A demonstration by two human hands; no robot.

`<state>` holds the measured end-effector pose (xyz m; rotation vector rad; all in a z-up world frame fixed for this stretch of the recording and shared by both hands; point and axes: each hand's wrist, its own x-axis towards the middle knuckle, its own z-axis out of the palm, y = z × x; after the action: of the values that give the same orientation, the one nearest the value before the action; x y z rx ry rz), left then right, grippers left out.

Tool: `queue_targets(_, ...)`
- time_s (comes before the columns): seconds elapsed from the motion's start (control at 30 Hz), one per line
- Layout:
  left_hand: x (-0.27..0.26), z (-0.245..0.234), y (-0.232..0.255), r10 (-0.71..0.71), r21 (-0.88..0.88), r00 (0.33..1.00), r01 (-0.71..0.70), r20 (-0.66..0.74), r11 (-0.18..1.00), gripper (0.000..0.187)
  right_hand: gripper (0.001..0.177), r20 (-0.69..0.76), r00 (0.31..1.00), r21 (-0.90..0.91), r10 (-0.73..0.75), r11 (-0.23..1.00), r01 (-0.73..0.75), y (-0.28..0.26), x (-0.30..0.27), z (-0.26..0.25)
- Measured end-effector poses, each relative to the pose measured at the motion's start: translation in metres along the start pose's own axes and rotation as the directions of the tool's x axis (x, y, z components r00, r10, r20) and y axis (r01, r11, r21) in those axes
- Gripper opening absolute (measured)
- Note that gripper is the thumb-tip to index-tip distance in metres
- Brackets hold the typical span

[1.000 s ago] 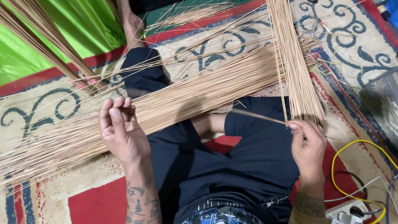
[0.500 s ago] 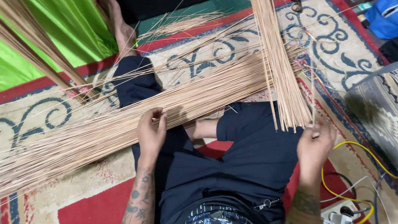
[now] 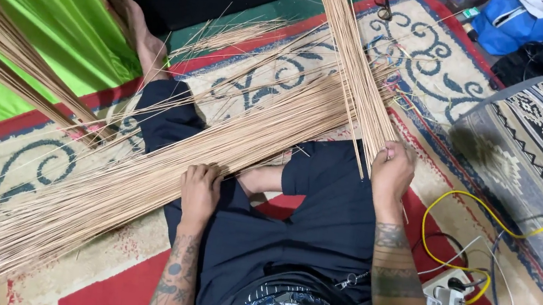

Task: Organizing and bundling long, thin wooden sticks while sitting on the floor.

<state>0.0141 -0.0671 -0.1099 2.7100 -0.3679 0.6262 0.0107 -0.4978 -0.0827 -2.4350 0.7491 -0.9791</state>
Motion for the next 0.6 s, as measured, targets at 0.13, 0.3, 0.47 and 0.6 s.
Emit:
queue_targets(0.13, -0.002, 0.002, -0.002, -0.019, 0.016, 0.999, 0.018, 0.048, 1.000, 0.010, 0.011, 0.049, 0.998, -0.055, 0.039, 0.998, -0.036, 0.000, 0.009, 0.004)
queue_targets(0.3, -0.002, 0.001, -0.002, -0.030, 0.026, 0.996, 0.028, 0.082, 0.999, 0.011, 0.011, 0.177, 0.966, -0.165, 0.191, 0.973, -0.162, 0.002, 0.022, 0.012)
queue_targets(0.47, -0.005, -0.004, 0.000, -0.057, 0.031, 0.998, 0.055, 0.042, 0.998, 0.007, 0.010, 0.174, 0.973, -0.152, 0.153, 0.980, -0.127, 0.001, 0.028, 0.020)
queue_targets(0.6, -0.011, -0.029, 0.001, -0.155, 0.067, 0.986, 0.158, -0.060, 0.985, 0.003, 0.021, 0.078, 0.996, -0.117, -0.031, 0.992, 0.040, 0.006, 0.020, 0.019)
